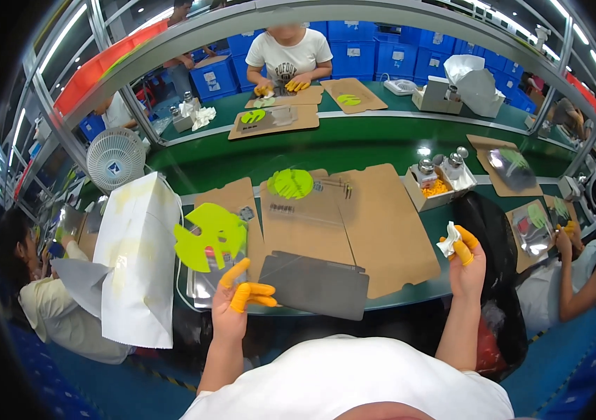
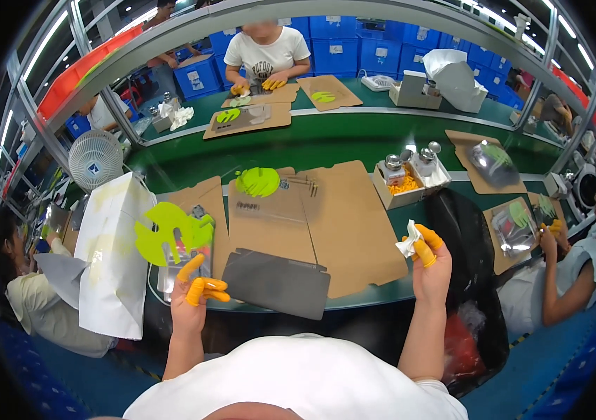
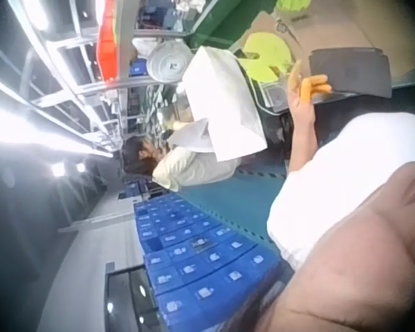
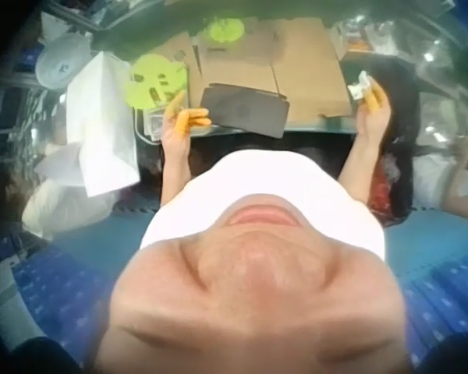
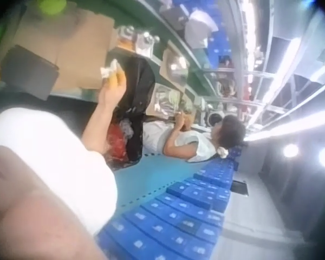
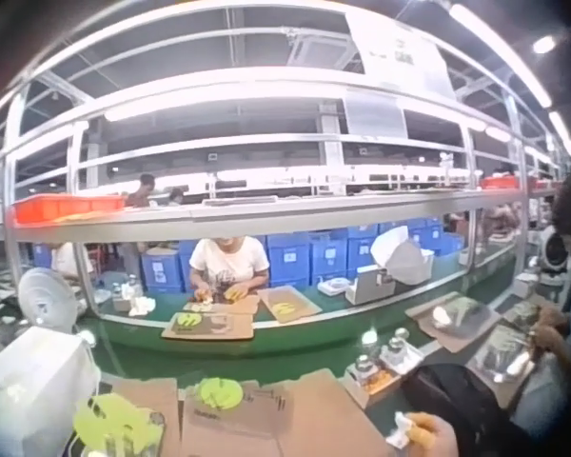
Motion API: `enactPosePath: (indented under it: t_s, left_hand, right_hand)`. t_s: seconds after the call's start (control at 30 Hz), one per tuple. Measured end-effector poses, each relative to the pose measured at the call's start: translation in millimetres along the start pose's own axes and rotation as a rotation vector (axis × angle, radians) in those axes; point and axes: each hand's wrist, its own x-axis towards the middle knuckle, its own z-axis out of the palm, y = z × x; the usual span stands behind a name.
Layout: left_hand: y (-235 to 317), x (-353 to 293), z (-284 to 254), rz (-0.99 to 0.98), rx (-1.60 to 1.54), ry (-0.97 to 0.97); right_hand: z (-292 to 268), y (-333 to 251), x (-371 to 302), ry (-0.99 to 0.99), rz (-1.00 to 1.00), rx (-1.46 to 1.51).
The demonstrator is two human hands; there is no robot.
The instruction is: The person cleans plastic components on an assembly line with a cloth.
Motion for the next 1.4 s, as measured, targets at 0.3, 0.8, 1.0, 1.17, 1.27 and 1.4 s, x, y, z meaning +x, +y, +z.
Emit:
enactPosePath:
  t_s: [0.3,0.8,1.0,1.17,1.27,1.4]
  left_hand:
    - [-7.2,-27.8,33.3,-0.223,-0.132,-0.186]
    - [-16.9,-67.0,41.4,-0.402,-0.054,-0.133]
    - [-16.4,-62.4,50.4,-0.451,-0.07,-0.176]
    - [-16.8,-54.3,54.4,-0.487,-0.057,-0.182]
    - [-14.7,-51.9,56.5,-0.518,-0.027,-0.197]
    - [-14.6,-47.6,56.6,-0.512,-0.016,-0.209]
  right_hand:
    - [-14.2,-10.4,-23.9,-0.009,0.028,0.033]
    - [-3.9,-2.9,-50.3,0.012,0.062,0.011]
    - [1.7,2.6,-50.0,0.014,0.1,-0.032]
    - [0.5,10.9,-41.9,0.015,0.116,-0.033]
    - [0.9,14.7,-36.1,-0.02,0.095,-0.045]
    - [-0.2,18.8,-32.1,-0.016,0.108,-0.042]
